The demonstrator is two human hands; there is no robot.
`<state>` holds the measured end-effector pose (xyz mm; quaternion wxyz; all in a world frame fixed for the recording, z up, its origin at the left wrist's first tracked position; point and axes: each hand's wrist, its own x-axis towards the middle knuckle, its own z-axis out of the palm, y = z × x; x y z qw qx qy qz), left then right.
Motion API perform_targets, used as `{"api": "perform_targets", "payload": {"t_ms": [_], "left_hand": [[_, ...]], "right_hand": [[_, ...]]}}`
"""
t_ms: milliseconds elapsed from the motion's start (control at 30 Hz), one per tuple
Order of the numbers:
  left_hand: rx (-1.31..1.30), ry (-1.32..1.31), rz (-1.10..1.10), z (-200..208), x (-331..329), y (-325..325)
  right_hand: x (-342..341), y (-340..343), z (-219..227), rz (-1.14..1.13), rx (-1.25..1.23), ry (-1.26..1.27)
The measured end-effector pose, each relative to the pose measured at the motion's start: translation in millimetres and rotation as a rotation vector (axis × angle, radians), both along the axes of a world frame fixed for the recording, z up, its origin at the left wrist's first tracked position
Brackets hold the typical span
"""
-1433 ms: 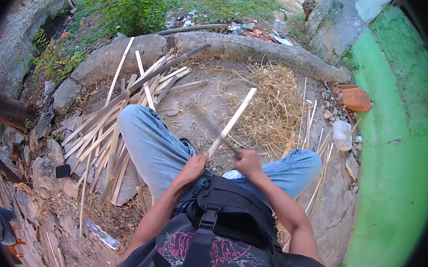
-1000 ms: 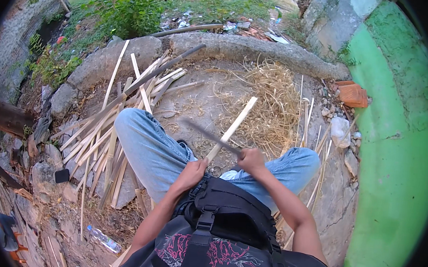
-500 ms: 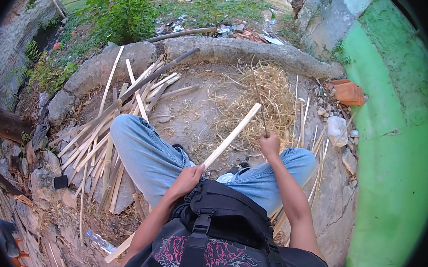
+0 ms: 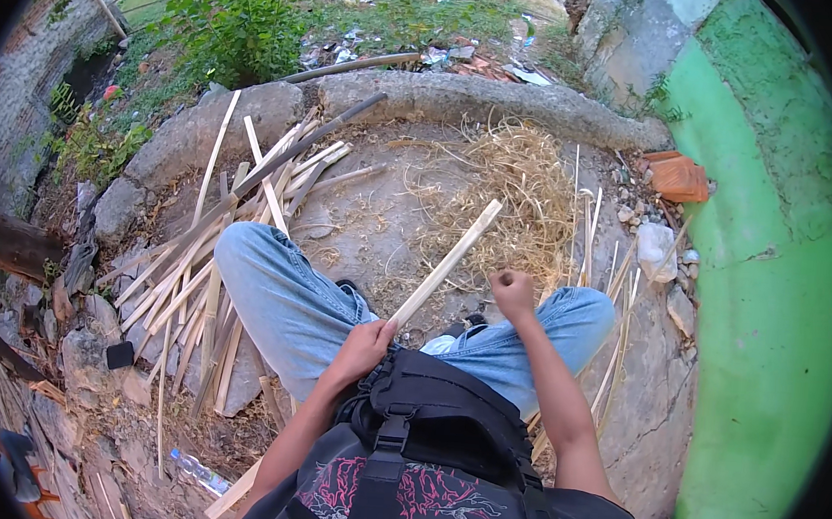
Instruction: The person shaves a long thin strip of wood using a machete, removing material to thin and refine the piece. They hold the wood strip with one hand while drawing the machete blade across it repeatedly.
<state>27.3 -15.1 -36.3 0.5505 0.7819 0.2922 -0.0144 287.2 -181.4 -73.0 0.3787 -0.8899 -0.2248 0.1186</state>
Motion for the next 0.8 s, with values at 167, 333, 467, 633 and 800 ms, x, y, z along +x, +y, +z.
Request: {"api": "perform_targets", "payload": {"t_ms": [167, 333, 467, 633, 800], "left_hand": [[0.008, -0.013, -0.041, -9, -2, 2], [-0.002, -0.005, -0.105, -7, -2, 0], [-0.016, -0.024, -0.027, -8, -3, 1], [-0.017, -0.054, -0.019, -7, -3, 0], [0.018, -0.041, -0.017, -11, -1, -2]], "right_hand": [[-3, 8, 2, 0.276, -0.264, -0.174], [56, -6, -63, -0.306, -0.038, 0.085], [45, -2, -46, -0.503, 0.272, 0.443], [17, 0, -13, -0.486, 0.454, 0.561], [-6, -9, -32, -0.188, 0.299, 0.203]]}}
